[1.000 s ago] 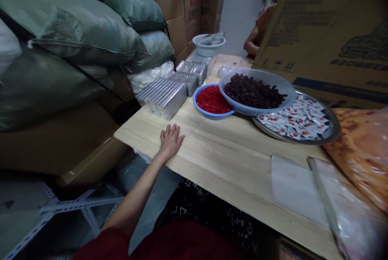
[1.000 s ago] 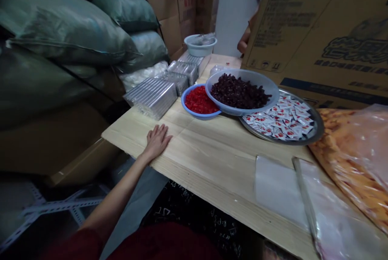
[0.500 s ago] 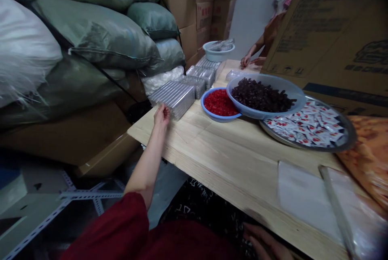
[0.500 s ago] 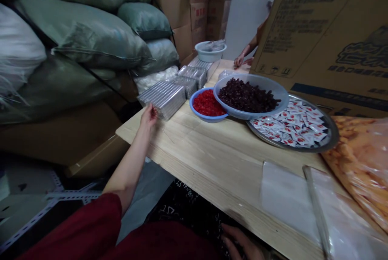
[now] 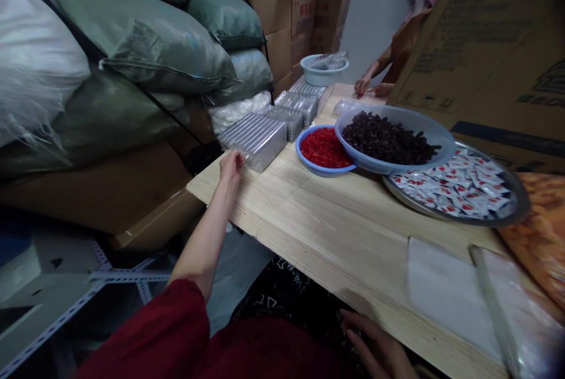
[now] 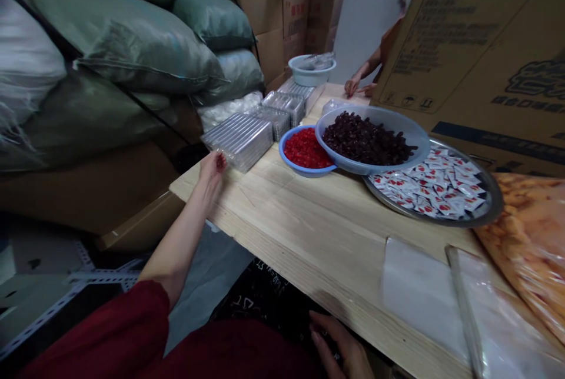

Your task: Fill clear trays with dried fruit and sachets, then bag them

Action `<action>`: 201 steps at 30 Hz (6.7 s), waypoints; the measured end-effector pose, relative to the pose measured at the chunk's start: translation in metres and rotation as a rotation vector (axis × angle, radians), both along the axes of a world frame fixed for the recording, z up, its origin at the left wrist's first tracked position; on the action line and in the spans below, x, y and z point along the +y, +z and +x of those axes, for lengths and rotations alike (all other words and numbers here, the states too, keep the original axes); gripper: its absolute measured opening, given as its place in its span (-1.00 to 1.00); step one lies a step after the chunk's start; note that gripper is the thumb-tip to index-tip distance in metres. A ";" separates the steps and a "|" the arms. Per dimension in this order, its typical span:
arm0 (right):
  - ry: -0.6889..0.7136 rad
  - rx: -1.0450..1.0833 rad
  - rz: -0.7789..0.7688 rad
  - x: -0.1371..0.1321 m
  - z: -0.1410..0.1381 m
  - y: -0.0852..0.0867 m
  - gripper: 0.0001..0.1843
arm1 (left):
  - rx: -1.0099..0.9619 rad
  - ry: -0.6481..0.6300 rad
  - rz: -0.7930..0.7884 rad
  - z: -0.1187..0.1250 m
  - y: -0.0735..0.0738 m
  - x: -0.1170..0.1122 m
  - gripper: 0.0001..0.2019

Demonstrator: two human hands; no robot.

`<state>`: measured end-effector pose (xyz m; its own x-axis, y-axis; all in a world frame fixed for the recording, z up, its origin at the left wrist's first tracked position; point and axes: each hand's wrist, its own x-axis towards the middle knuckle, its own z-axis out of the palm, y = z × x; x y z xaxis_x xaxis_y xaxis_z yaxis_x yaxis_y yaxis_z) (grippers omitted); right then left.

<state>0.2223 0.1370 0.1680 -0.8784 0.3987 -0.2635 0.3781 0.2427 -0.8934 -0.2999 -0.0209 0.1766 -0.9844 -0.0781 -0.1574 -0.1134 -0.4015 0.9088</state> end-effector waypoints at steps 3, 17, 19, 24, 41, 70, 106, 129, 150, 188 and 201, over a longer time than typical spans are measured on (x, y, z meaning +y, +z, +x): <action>0.055 -0.013 -0.006 -0.002 -0.001 -0.006 -0.55 | 0.034 0.002 0.041 0.019 -0.002 -0.014 -0.92; -0.502 0.363 -0.748 -0.019 -0.105 0.002 -0.07 | 0.183 -0.874 -0.032 0.289 0.000 0.002 -0.90; -0.619 0.414 -0.721 -0.009 -0.110 0.000 -0.04 | 0.117 -0.990 -0.084 0.304 -0.008 0.008 -0.86; -0.761 0.457 -0.457 0.021 -0.094 -0.019 -0.12 | 0.036 -0.884 -0.224 0.283 -0.025 0.012 -0.72; -0.585 0.320 0.636 0.039 -0.081 -0.051 -0.48 | 0.883 -0.627 -1.249 0.064 0.034 0.199 -0.93; -0.552 0.465 0.276 0.033 -0.045 -0.040 -0.78 | 1.263 -0.795 -0.972 0.116 0.101 0.308 -0.94; -0.548 0.465 0.512 0.028 -0.044 -0.061 -0.71 | 0.844 -0.797 -1.358 0.055 0.024 0.231 -0.85; -0.620 0.462 0.743 0.021 -0.060 -0.078 -0.71 | 1.159 -0.529 -0.766 0.092 0.106 0.252 -0.89; -0.624 0.379 0.740 0.022 -0.059 -0.071 -0.67 | 1.059 -0.848 -0.475 0.163 0.102 0.237 -0.85; -0.713 0.510 0.536 0.065 -0.059 -0.009 -0.76 | 0.827 -0.673 -1.151 0.053 0.041 0.224 -0.85; -0.818 0.516 0.339 0.047 -0.061 0.013 -0.78 | 0.840 -0.701 -1.299 0.070 0.091 0.224 -0.87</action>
<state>0.1615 0.1845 0.1808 -0.2787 0.9098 0.3076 0.1297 0.3531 -0.9266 -0.2297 0.2026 0.2678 -0.6560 0.7278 0.1998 0.7157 0.5159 0.4708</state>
